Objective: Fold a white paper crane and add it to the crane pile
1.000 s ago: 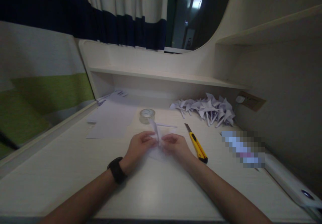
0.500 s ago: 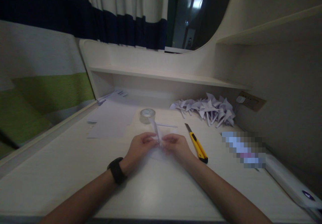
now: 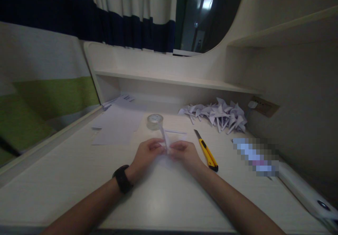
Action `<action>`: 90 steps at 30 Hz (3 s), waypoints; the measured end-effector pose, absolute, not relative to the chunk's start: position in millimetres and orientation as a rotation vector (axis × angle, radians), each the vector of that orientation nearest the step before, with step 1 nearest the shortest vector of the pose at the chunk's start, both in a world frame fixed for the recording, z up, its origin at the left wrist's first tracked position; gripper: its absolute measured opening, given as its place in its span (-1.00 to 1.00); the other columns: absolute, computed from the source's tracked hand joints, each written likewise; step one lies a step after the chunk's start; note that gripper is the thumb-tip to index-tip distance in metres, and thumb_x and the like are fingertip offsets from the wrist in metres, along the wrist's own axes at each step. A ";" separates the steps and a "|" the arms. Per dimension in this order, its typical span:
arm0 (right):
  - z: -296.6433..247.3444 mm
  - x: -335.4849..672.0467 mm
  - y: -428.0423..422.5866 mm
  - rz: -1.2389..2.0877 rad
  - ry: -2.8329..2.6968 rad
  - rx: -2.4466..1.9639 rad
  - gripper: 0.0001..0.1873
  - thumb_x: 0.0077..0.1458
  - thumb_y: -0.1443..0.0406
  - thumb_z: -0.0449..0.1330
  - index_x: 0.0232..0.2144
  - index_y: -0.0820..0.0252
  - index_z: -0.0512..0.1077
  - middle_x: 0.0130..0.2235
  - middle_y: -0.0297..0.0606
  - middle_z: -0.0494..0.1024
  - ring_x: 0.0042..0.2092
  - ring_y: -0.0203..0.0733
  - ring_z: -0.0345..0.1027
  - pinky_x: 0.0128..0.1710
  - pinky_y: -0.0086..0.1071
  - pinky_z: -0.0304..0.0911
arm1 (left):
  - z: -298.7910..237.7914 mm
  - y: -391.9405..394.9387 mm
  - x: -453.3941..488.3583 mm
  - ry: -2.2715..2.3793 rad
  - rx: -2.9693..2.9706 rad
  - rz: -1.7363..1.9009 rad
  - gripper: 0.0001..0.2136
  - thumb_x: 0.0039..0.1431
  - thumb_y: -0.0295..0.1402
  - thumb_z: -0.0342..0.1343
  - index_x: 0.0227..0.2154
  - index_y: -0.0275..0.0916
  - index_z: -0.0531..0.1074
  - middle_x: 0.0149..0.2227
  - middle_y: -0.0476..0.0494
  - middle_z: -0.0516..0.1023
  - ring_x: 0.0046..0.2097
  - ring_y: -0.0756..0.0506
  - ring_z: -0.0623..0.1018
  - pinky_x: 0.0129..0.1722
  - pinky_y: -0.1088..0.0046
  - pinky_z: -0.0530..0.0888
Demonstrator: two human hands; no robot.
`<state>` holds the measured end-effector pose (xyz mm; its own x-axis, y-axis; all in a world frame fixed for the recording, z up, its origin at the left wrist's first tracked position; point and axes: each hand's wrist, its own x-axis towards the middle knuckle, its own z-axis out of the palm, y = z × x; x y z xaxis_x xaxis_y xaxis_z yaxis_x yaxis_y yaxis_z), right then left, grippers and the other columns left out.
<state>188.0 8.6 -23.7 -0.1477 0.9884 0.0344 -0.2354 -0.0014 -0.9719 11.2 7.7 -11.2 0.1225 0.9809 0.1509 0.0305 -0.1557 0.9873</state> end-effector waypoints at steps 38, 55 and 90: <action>-20.0 187.2 -6.7 0.036 -1.848 -1.136 -0.90 0.12 0.39 0.12 -0.43 0.17 0.40 -0.39 -0.26 0.48 -0.37 -0.24 0.35 -0.37 -0.42 0.19 | -3.0 4.2 10.3 1.149 1.474 1.239 -0.75 -0.11 -0.44 0.24 -0.28 -0.28 0.51 -0.44 -0.11 0.63 -0.37 -0.13 0.62 -0.28 0.35 0.52; -16.8 182.7 -11.5 0.083 -1.731 -1.169 -0.87 0.07 0.39 0.15 -0.51 0.19 0.40 -0.47 -0.31 0.47 -0.45 -0.28 0.32 -0.43 -0.44 0.17 | -0.3 0.4 11.0 1.200 1.586 1.236 -0.79 -0.07 -0.48 0.20 -0.30 -0.27 0.52 -0.46 -0.06 0.62 -0.38 -0.10 0.61 -0.31 0.40 0.51; -8.0 187.0 -9.4 0.228 -1.729 -1.168 -0.86 0.04 0.38 0.21 -0.55 0.18 0.40 -0.48 -0.34 0.46 -0.48 -0.30 0.28 -0.44 -0.43 0.15 | -1.9 -1.4 7.9 1.169 1.801 1.254 -0.76 0.02 -0.46 0.17 -0.19 -0.19 0.48 -0.40 0.02 0.64 -0.33 -0.05 0.61 -0.27 0.46 0.51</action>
<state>187.0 -9.4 -8.0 -0.0382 0.7831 0.6208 0.5956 0.5166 -0.6151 7.9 -1.4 -1.9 0.1476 0.9177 0.3689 0.3034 -0.3970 0.8662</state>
